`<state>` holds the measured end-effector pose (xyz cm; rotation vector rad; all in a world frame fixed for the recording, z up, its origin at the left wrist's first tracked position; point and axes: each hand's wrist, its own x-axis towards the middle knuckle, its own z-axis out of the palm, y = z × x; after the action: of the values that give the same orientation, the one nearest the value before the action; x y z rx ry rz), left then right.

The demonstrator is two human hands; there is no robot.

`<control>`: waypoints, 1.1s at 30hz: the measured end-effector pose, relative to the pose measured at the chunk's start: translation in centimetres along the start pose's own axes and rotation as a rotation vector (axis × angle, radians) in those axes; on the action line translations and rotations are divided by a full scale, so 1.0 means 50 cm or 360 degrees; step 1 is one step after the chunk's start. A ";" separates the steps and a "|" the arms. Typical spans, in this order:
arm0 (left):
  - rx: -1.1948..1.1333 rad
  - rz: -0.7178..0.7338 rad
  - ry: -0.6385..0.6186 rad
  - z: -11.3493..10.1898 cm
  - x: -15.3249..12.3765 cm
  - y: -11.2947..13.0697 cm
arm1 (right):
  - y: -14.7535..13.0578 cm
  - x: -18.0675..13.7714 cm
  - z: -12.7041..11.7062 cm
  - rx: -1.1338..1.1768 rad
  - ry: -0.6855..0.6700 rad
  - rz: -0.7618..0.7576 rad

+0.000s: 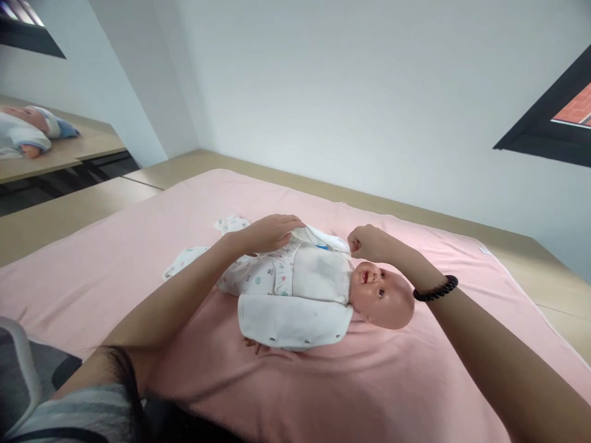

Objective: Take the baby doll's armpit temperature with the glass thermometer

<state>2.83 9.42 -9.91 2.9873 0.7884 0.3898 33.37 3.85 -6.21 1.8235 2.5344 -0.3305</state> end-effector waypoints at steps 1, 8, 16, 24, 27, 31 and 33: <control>-0.0006 -0.0001 -0.0001 -0.001 0.000 0.002 | 0.004 0.001 -0.002 -0.0013 -0.0030 -0.0019; -0.0001 -0.0029 -0.0070 -0.011 0.002 0.015 | 0.009 0.009 -0.006 -0.0032 -0.0112 -0.0059; 0.0032 -0.0010 -0.0034 -0.009 0.003 0.015 | -0.031 0.061 0.028 0.0094 -0.0120 -0.0160; -0.0045 -0.0001 -0.0099 -0.013 0.001 0.016 | 0.004 0.058 0.035 0.0203 -0.0196 -0.0128; -0.0218 -0.0063 -0.0120 -0.019 -0.005 0.020 | 0.017 0.052 0.035 0.0194 -0.0189 -0.0104; -0.0485 -0.0201 -0.0050 -0.008 0.004 0.010 | 0.034 0.045 0.030 0.0182 -0.0243 -0.0103; -0.0518 -0.0311 -0.0043 0.010 0.025 -0.004 | 0.043 0.042 0.024 0.0186 -0.0308 -0.0118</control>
<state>3.90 10.23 -10.11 2.5843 0.9059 0.4219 34.55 6.26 -7.98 1.6435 2.5008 -0.6360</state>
